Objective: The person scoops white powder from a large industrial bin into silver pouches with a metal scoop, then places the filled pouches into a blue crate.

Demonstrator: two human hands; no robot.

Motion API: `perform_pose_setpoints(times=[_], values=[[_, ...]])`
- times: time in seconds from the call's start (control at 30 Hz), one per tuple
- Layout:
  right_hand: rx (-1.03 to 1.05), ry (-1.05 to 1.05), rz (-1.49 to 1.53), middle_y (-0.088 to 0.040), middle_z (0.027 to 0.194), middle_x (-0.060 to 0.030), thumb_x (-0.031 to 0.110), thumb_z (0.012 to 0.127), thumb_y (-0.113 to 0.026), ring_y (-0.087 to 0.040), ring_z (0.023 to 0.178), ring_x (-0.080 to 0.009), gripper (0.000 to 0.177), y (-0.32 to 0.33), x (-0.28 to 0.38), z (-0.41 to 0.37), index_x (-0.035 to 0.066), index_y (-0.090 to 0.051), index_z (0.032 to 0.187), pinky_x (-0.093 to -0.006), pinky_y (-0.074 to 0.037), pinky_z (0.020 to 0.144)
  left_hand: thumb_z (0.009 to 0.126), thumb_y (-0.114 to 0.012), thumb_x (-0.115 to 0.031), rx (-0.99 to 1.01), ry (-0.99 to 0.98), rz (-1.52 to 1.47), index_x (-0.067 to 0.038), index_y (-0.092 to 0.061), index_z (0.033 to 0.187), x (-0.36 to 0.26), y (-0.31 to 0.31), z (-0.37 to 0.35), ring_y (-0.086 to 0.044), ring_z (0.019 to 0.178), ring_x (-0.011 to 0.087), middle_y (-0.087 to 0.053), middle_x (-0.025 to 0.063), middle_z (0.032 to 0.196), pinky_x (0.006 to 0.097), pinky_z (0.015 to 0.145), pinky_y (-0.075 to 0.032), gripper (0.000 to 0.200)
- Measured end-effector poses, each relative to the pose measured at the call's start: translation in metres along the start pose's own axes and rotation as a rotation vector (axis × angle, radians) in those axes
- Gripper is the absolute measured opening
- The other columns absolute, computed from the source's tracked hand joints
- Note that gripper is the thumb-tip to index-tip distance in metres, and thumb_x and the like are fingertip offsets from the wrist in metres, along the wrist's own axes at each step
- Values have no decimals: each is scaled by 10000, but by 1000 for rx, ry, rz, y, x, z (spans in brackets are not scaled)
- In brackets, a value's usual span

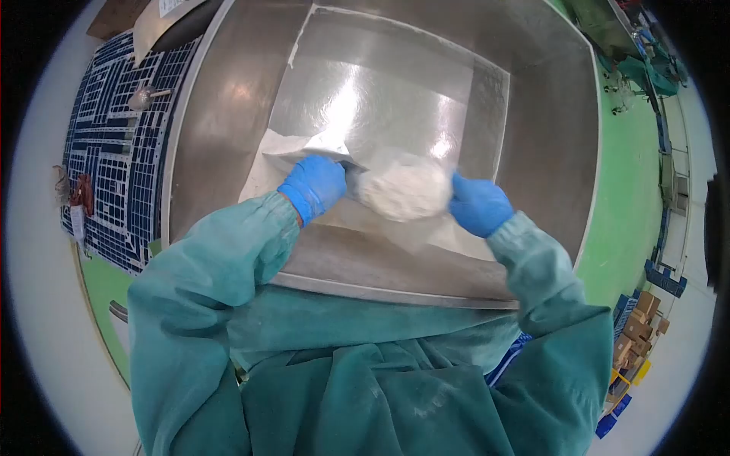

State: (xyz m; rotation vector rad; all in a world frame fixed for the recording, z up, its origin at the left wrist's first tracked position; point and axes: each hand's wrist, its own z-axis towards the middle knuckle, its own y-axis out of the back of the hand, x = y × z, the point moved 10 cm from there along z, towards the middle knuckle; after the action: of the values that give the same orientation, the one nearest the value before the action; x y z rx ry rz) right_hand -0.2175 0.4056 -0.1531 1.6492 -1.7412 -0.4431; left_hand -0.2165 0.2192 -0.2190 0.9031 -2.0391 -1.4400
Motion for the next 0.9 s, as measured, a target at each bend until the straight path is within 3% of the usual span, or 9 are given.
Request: perform_pose_setpoints(times=[0.13, 0.23, 0.33, 0.4, 0.5, 0.73, 0.8, 0.83, 0.9], values=[[-296, 193, -583, -619, 816, -57, 16, 796, -490, -630, 760, -289, 721, 8, 72, 19, 299, -272, 1422, -486, -458, 783, 739, -587, -71, -23, -82, -44, -61, -669, 758, -2, 2, 0, -663, 751, 260, -632, 104, 769, 382, 613, -527, 86], [-634, 504, -677, -518, 656, -53, 30, 767, -528, -578, 614, -231, 719, 22, 65, 15, 327, -341, 1394, -393, -454, 711, 736, -589, -66, -132, 56, -171, -57, -656, 773, 22, 17, -5, -658, 762, 268, -627, 112, 789, 388, 629, -529, 77], [-959, 294, -456, -564, 832, -44, 23, 767, -528, -586, 794, -257, 800, 35, -36, 41, 401, -251, 1416, -476, -386, 750, 763, -579, -93, -77, 19, -65, -14, -621, 879, 25, 2, -4, -654, 765, 264, -623, 124, 806, 368, 633, -531, 147], [-688, -231, -265, -581, 983, -88, 35, 793, -512, -569, 980, -268, 797, 7, -125, 85, 401, -206, 1431, -532, -361, 845, 761, -582, -92, -99, 16, -66, -19, -625, 871, 27, -5, -3, -653, 767, 265, -619, 124, 804, 364, 633, -531, 139], [-284, -520, -81, -559, 1169, -140, 42, 823, -486, -503, 1154, -294, 781, -79, -197, 119, 380, -158, 1446, -584, -297, 945, 739, -598, -95, -145, 16, -52, -43, -628, 822, 32, 13, -3, -645, 755, 275, -603, 119, 786, 374, 635, -528, 102], [94, -44, 322, -491, 1308, -200, 26, 781, -431, -494, 1195, -304, 755, -251, -106, 146, 316, -217, 1444, -526, -312, 1001, 718, -606, -91, -12, 82, -48, -72, -633, 755, 33, 22, 1, -652, 706, 260, -604, 104, 771, 398, 586, -525, 50], [34, 469, 510, -609, 1101, -125, 5, 769, -457, -599, 911, -235, 695, -267, -100, 175, 171, -305, 1427, -338, -459, 782, 719, -605, -88, -30, 51, -50, -73, -635, 752, 31, 16, 2, -655, 704, 264, -607, 106, 762, 402, 568, -523, 48], [23, 468, 505, -609, 1101, -125, 5, 769, -457, -599, 911, -235, 695, -250, -98, 171, 171, -305, 1427, -338, -459, 782, 719, -604, -85, -40, 23, -57, -75, -638, 749, 30, 12, 3, -658, 702, 267, -611, 107, 753, 406, 549, -520, 46], [642, 136, 733, -600, 1018, -54, 53, 800, -508, -544, 759, -116, 623, -257, -98, 131, 129, -355, 1399, -255, -440, 613, 717, -605, -84, -78, 8, -77, -73, -639, 744, 29, 5, 2, -659, 699, 271, -611, 108, 746, 407, 546, -522, 45]])
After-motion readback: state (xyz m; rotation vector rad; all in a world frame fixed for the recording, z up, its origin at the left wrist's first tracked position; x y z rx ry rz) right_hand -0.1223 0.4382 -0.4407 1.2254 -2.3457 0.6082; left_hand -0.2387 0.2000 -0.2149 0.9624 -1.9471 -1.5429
